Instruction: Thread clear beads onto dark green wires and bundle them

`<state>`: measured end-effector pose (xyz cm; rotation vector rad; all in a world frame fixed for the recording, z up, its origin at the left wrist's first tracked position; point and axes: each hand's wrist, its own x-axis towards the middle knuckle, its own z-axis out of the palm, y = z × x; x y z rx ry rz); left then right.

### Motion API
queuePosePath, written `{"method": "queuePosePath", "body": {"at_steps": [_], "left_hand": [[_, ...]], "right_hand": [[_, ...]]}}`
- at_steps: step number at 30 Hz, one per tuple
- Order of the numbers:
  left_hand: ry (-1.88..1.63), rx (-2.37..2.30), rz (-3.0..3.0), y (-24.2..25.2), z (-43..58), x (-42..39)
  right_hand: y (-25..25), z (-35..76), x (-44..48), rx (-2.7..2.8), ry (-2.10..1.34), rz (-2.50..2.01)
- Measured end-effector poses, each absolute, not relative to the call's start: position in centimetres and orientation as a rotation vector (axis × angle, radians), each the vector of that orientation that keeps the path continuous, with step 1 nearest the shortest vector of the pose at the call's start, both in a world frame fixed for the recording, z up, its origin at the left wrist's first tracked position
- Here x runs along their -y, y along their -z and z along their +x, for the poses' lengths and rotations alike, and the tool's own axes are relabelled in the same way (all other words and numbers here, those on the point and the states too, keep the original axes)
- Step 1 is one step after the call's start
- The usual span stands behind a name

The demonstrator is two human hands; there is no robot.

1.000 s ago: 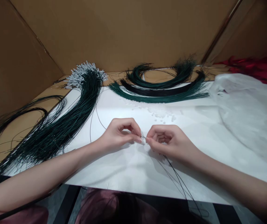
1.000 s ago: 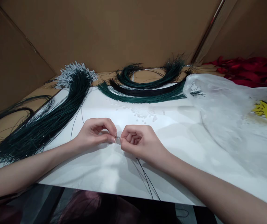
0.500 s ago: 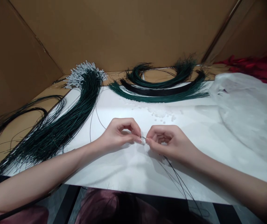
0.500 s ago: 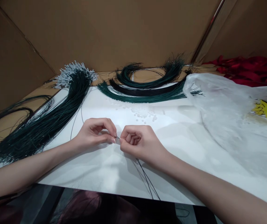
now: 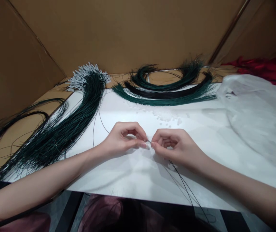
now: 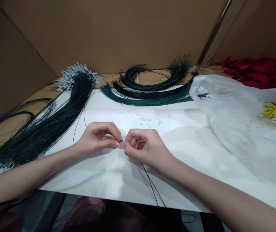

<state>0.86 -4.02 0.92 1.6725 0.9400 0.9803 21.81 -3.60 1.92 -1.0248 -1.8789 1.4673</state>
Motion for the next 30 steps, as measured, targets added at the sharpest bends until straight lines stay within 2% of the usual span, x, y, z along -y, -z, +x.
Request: {"method": "queuePosePath", "body": {"at_steps": [30], "left_hand": [[-0.986, -0.909, 1.708, -0.86, 0.74, 3.86]], "right_hand": [[-2.11, 21.64, 3.77, 1.883, -1.499, -0.995]]}}
